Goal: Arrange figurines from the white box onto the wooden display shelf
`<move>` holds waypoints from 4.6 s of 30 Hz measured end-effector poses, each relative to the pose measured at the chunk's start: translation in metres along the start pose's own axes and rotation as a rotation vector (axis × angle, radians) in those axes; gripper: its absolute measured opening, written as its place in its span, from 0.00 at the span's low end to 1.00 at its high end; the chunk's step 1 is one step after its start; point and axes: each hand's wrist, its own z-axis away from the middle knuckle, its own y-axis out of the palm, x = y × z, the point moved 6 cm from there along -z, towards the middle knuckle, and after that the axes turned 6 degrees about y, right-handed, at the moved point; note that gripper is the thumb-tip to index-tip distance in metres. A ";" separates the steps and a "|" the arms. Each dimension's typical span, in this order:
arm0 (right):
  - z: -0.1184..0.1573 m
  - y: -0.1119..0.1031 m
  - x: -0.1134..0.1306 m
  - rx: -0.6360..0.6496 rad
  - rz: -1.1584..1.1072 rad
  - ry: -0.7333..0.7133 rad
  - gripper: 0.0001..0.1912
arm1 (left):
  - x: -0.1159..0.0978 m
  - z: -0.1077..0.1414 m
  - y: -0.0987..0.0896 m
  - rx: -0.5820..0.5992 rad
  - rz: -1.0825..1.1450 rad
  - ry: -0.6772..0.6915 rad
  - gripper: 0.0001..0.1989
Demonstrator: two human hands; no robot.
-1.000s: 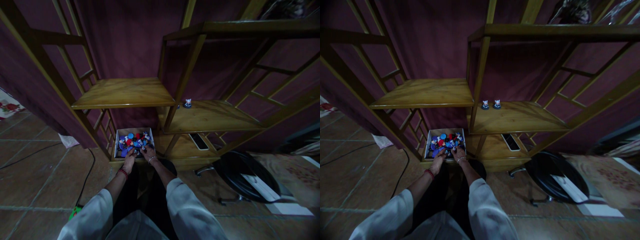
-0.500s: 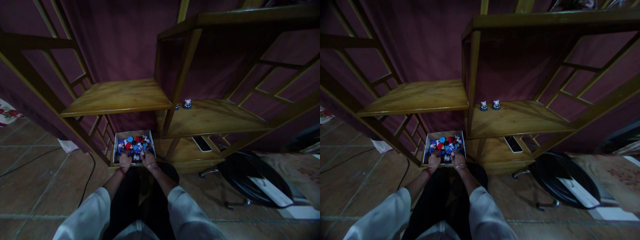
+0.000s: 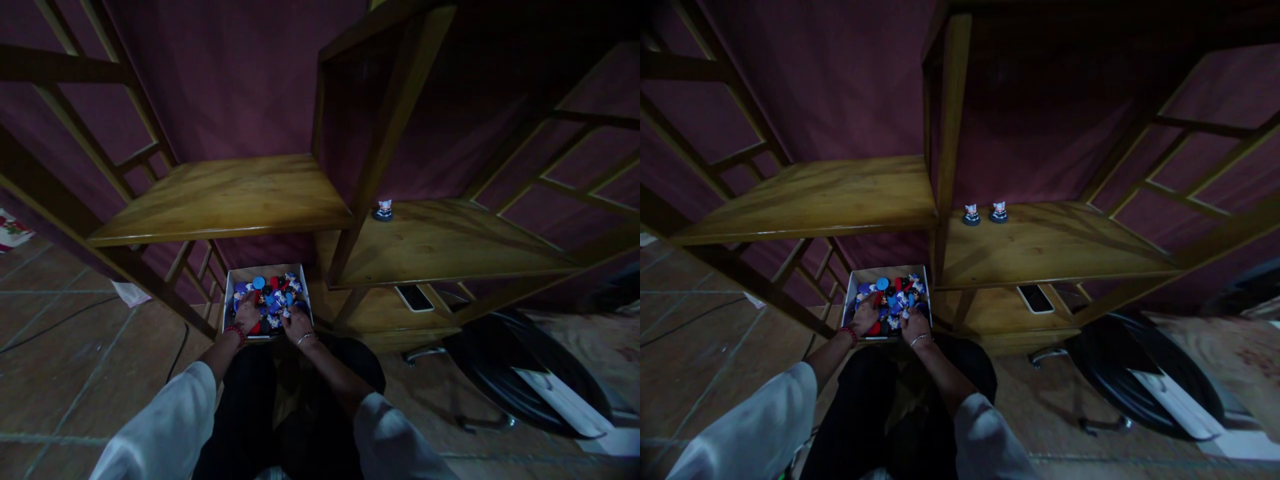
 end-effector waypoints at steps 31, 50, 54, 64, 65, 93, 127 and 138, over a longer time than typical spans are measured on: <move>-0.042 -0.015 0.011 0.088 -0.031 -0.104 0.10 | -0.018 0.011 0.004 0.037 -0.213 0.123 0.20; -0.048 -0.015 0.003 0.084 -0.125 -0.139 0.08 | -0.010 -0.009 0.007 0.066 -0.258 0.095 0.20; -0.046 -0.017 0.005 0.101 -0.138 -0.156 0.07 | -0.008 -0.011 0.008 0.067 -0.231 0.114 0.22; -0.048 -0.013 0.006 0.087 -0.110 -0.137 0.08 | -0.001 -0.001 0.017 0.080 -0.274 0.084 0.28; -0.048 -0.012 0.006 0.088 -0.099 -0.137 0.09 | 0.000 -0.001 0.018 0.083 -0.270 0.081 0.28; -0.041 -0.014 0.002 0.163 -0.063 -0.143 0.16 | -0.016 0.037 0.027 -0.081 -0.357 0.212 0.22; -0.026 -0.021 0.014 0.190 0.162 -0.154 0.12 | -0.017 0.052 0.010 -0.058 -0.339 0.257 0.14; -0.029 -0.019 0.013 0.179 0.153 -0.159 0.13 | -0.002 0.053 0.009 -0.024 -0.381 0.141 0.17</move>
